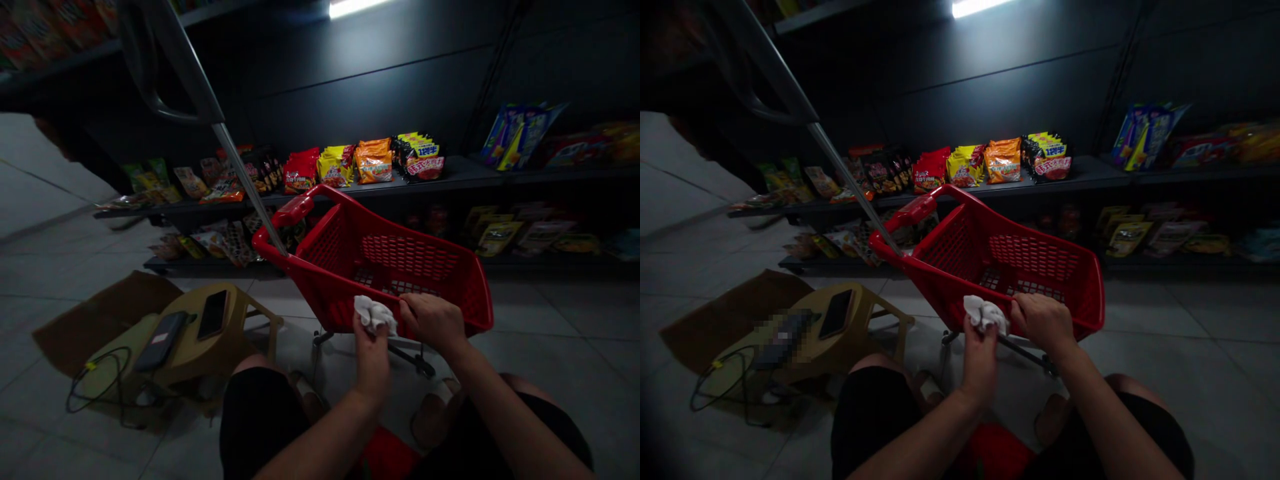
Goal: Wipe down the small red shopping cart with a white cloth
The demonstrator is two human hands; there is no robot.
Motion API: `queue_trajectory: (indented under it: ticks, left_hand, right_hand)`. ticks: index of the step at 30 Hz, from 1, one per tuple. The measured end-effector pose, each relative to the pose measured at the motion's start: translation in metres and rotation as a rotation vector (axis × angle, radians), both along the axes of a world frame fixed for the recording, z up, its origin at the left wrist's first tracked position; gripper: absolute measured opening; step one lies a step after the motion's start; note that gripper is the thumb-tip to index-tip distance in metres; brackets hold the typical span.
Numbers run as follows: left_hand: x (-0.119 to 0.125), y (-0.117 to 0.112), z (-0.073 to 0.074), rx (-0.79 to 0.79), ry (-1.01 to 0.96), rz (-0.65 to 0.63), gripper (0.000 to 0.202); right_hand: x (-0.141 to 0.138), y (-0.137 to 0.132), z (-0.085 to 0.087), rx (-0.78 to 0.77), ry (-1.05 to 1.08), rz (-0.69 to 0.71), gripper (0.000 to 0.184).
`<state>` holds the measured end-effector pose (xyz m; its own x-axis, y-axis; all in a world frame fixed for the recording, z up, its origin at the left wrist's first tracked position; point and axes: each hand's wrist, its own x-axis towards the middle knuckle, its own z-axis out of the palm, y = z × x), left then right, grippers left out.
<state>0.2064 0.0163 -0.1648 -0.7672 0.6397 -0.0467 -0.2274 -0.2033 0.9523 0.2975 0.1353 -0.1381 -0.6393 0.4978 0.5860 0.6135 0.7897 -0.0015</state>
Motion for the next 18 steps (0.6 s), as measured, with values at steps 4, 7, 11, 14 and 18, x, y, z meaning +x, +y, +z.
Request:
queue_trajectory:
  ticks: [4,7,11,14,18]
  left_hand:
    - [-0.06,-0.029,0.06,-0.013,0.975,-0.121,0.044]
    - [-0.121,-0.029,0.103,-0.354,1.512,-0.019,0.045]
    - [-0.157,-0.013,0.128,-0.715,1.723,-0.16,0.029]
    - [-0.16,0.004,0.135,-0.796,1.809,-0.312,0.028]
    - [-0.18,0.032,0.149,-0.806,1.801,-0.149,0.041]
  right_hand:
    - [0.007,-0.003,0.002,-0.01,-0.025,0.05,0.027]
    - [0.012,-0.009,0.002,-0.005,-0.004,0.065,0.025]
    - [0.016,-0.013,0.001,0.022,0.023,0.083,0.026]
    - [0.017,-0.012,0.001,0.021,0.024,0.087,0.028]
    - [0.017,-0.009,-0.001,-0.001,0.024,0.09,0.027]
